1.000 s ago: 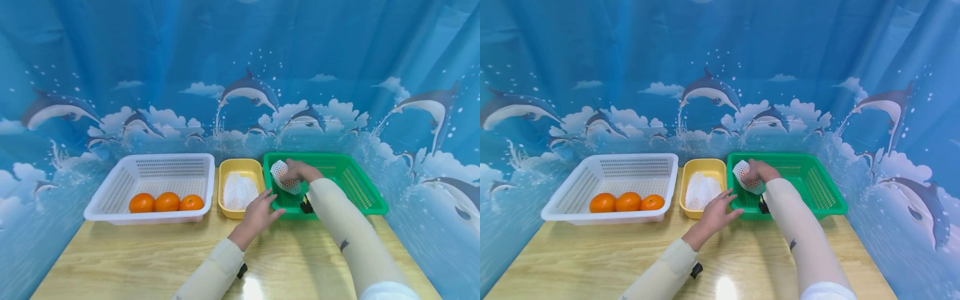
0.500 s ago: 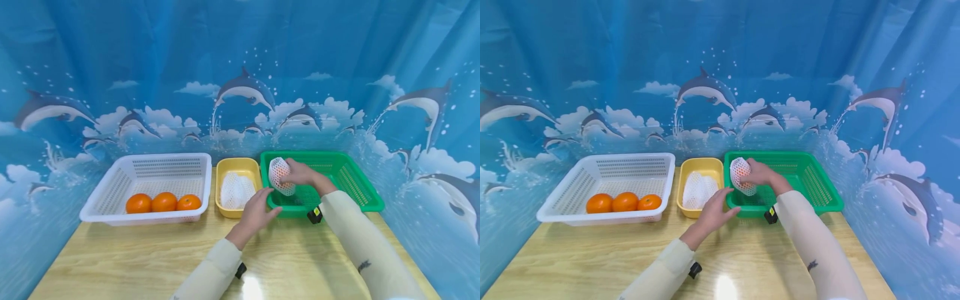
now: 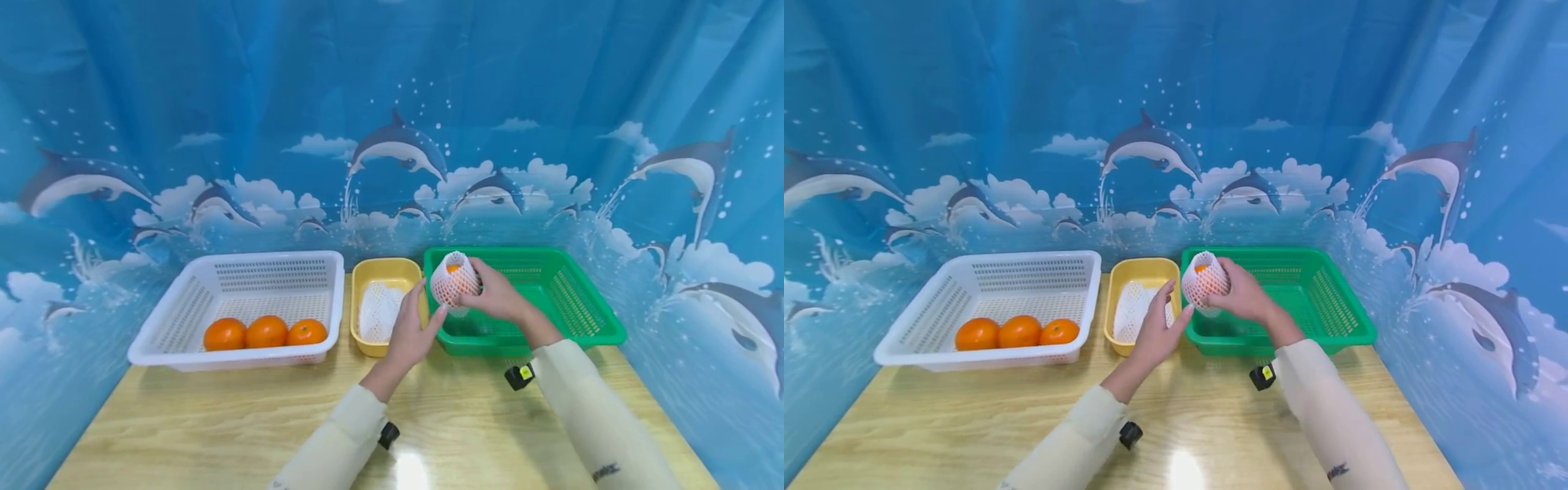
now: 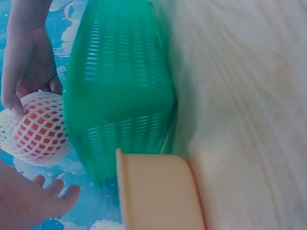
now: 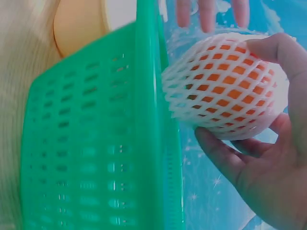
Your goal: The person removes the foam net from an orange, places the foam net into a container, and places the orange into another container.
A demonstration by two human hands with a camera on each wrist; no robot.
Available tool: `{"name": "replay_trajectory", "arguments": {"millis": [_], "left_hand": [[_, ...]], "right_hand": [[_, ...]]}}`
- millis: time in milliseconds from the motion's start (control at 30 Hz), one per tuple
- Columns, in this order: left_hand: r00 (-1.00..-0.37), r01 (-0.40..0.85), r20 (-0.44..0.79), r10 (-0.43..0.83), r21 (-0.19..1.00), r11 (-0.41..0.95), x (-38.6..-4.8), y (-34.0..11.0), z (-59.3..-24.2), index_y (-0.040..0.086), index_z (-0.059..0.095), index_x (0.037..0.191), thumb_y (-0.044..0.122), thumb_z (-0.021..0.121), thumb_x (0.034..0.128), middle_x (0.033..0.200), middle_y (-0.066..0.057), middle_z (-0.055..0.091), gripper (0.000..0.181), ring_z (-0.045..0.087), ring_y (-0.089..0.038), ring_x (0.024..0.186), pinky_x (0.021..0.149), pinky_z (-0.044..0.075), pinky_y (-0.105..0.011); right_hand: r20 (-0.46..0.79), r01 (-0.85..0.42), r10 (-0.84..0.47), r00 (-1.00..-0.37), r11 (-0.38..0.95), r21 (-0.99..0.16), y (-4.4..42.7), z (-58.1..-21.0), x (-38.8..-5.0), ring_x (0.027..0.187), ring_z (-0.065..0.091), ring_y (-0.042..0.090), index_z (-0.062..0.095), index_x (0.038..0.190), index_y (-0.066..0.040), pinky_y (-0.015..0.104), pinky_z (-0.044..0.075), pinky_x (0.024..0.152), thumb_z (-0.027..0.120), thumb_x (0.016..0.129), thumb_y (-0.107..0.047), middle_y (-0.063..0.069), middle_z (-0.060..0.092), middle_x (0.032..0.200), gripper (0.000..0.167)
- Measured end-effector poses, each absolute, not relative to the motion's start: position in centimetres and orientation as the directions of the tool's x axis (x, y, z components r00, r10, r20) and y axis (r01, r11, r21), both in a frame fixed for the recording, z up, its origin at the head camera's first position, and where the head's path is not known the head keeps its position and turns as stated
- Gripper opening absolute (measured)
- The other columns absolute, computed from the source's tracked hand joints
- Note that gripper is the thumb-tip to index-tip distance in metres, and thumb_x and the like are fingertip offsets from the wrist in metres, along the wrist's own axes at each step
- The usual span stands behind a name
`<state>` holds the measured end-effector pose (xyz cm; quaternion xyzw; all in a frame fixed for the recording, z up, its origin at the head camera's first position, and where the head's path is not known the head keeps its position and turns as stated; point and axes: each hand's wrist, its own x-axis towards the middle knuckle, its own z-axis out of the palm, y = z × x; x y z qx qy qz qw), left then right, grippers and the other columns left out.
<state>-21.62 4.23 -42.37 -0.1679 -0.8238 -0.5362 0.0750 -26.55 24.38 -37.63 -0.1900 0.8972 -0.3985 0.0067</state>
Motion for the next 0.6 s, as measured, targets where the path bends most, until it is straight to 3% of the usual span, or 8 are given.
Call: {"name": "replay_trajectory", "arguments": {"millis": [167,367,600], "left_hand": [[-0.920,0.380,0.329,0.211,0.882,0.280,-21.9,3.7,-41.4,0.022,0.025,0.154,0.048,0.054,0.0965,0.154,-0.011,0.031,0.070,0.038,-0.037,0.135,0.104,0.040,-0.056],[-0.899,0.405,0.347,0.268,0.891,0.205,-22.0,2.5,-40.5,0.025,0.025,0.153,0.045,0.060,0.0945,0.153,-0.006,0.032,0.071,0.038,-0.025,0.135,0.101,0.045,-0.052],[-0.890,0.411,0.346,0.296,0.891,0.193,-21.4,0.1,-39.8,0.022,0.034,0.149,0.033,0.069,0.0910,0.146,-0.005,0.039,0.068,0.048,-0.023,0.123,0.094,0.051,-0.046]], "right_hand": [[0.204,-0.381,-0.349,-0.915,0.573,-0.726,23.6,-37.3,-25.2,0.106,0.058,0.031,0.033,0.147,-0.006,0.042,0.056,0.080,0.074,0.084,-0.025,0.016,0.053,0.129,0.078],[0.264,-0.432,-0.371,-0.890,0.507,-0.746,22.2,-37.0,-23.4,0.106,0.058,0.028,0.033,0.147,-0.008,0.043,0.056,0.083,0.076,0.085,-0.029,0.013,0.052,0.131,0.079],[0.322,-0.484,-0.407,-0.855,0.403,-0.777,19.7,-38.1,-21.6,0.110,0.057,0.025,0.036,0.146,-0.009,0.042,0.055,0.088,0.075,0.084,-0.021,0.011,0.050,0.134,0.074]]}}
